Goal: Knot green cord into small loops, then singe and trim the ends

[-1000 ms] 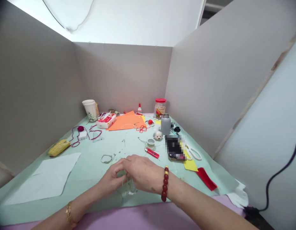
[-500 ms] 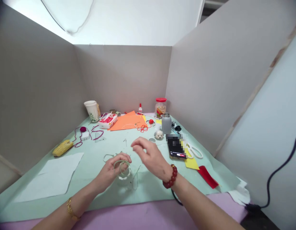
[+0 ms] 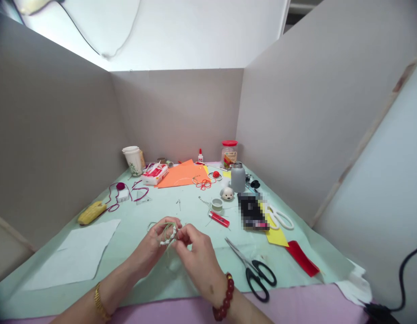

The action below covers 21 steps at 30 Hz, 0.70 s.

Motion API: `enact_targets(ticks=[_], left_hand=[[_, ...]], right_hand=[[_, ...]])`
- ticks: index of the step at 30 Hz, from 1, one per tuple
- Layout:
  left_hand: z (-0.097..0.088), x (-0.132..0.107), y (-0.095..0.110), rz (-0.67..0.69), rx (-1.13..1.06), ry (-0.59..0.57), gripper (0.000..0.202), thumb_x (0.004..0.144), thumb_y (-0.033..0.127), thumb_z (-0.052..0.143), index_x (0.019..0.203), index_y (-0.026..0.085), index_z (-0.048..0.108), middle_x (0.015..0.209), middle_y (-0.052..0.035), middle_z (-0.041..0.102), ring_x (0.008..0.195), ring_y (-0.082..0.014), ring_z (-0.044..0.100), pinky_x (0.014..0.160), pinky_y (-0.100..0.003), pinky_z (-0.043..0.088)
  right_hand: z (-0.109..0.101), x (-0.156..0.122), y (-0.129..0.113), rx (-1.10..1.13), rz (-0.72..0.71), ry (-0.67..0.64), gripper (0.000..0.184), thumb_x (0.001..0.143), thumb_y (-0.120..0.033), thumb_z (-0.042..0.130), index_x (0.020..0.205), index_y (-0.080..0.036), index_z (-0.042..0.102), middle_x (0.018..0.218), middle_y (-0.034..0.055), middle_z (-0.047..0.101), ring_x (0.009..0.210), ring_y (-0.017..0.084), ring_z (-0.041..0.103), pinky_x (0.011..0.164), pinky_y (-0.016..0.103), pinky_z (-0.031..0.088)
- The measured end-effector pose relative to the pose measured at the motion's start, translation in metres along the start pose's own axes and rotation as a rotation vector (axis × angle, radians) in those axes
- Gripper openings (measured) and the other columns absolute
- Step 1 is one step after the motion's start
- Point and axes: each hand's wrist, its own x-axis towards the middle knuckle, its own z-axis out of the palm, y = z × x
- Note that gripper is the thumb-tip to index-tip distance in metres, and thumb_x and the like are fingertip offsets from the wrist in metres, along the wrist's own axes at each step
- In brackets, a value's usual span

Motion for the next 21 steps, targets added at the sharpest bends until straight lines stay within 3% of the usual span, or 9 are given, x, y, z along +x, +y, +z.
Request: enact_targets(ticks=[3, 5, 8, 11, 13, 16, 18, 21], left_hand=[[0.002, 0.0, 0.002, -0.004, -0.054, 0.011, 0.013, 0.084, 0.031, 0.06, 0.086, 0.019, 0.058, 0.079, 0.0, 0.05, 0.073, -0.0116, 0.046, 0.068, -0.022, 0.036], [0.003, 0.0, 0.002, -0.006, -0.087, 0.009, 0.013, 0.084, 0.031, 0.059, 0.084, 0.018, 0.058, 0.079, -0.0004, 0.051, 0.074, -0.012, 0.048, 0.067, -0.023, 0.037], [0.004, 0.0, 0.002, -0.046, -0.139, -0.022, 0.016, 0.085, 0.035, 0.057, 0.086, 0.019, 0.057, 0.074, -0.0005, 0.051, 0.066, -0.0131, 0.05, 0.059, -0.024, 0.039], [0.005, -0.001, 0.002, -0.065, -0.164, -0.012, 0.016, 0.084, 0.036, 0.059, 0.085, 0.02, 0.057, 0.071, 0.0009, 0.05, 0.061, -0.0111, 0.049, 0.057, -0.023, 0.039], [0.005, 0.0, 0.004, -0.038, -0.169, 0.036, 0.015, 0.082, 0.034, 0.063, 0.081, 0.02, 0.058, 0.079, 0.0004, 0.053, 0.068, -0.0104, 0.051, 0.067, -0.023, 0.042], [0.005, 0.002, 0.006, -0.005, -0.149, 0.108, 0.015, 0.079, 0.033, 0.066, 0.076, 0.019, 0.06, 0.091, -0.0005, 0.054, 0.083, -0.0121, 0.052, 0.083, -0.025, 0.041], [0.005, 0.002, 0.007, 0.002, -0.122, 0.133, 0.015, 0.078, 0.033, 0.066, 0.076, 0.019, 0.06, 0.091, -0.0015, 0.055, 0.087, -0.0138, 0.051, 0.087, -0.027, 0.04], [0.005, 0.002, 0.006, -0.009, -0.179, 0.111, 0.013, 0.079, 0.031, 0.066, 0.078, 0.019, 0.06, 0.092, -0.0027, 0.055, 0.089, -0.0148, 0.051, 0.086, -0.028, 0.04]], right_hand=[[0.002, 0.0, 0.004, 0.116, 0.084, -0.014, 0.012, 0.077, -0.02, 0.053, 0.066, -0.018, 0.05, 0.062, -0.0048, 0.048, 0.059, 0.01, 0.041, 0.058, 0.023, 0.034], [0.005, 0.0, 0.007, 0.299, 0.176, -0.041, 0.007, 0.075, -0.021, 0.056, 0.072, -0.018, 0.051, 0.067, -0.004, 0.051, 0.06, 0.01, 0.043, 0.058, 0.023, 0.036], [0.013, -0.003, 0.01, 0.553, 0.299, -0.072, 0.016, 0.071, -0.024, 0.062, 0.082, -0.017, 0.054, 0.08, -0.0005, 0.057, 0.065, 0.01, 0.047, 0.058, 0.022, 0.039], [0.021, -0.008, 0.009, 0.688, 0.374, -0.123, 0.016, 0.069, -0.026, 0.065, 0.076, -0.015, 0.055, 0.067, -0.0042, 0.051, 0.052, 0.006, 0.039, 0.049, 0.02, 0.037], [0.024, -0.011, 0.006, 0.719, 0.415, -0.137, 0.016, 0.069, -0.027, 0.065, 0.071, -0.016, 0.054, 0.056, -0.0073, 0.044, 0.044, 0.004, 0.034, 0.043, 0.018, 0.033], [0.022, -0.017, 0.001, 0.666, 0.467, -0.1, 0.02, 0.072, -0.034, 0.062, 0.07, -0.017, 0.051, 0.051, -0.0062, 0.05, 0.038, 0.004, 0.035, 0.036, 0.016, 0.025], [0.019, -0.021, -0.002, 0.585, 0.467, -0.08, 0.021, 0.074, -0.036, 0.059, 0.07, -0.017, 0.051, 0.049, -0.0048, 0.053, 0.034, 0.004, 0.035, 0.033, 0.016, 0.023], [0.016, -0.025, -0.004, 0.498, 0.452, -0.04, 0.018, 0.076, -0.035, 0.056, 0.074, -0.018, 0.052, 0.04, -0.0074, 0.046, 0.032, 0.005, 0.034, 0.033, 0.017, 0.024]])
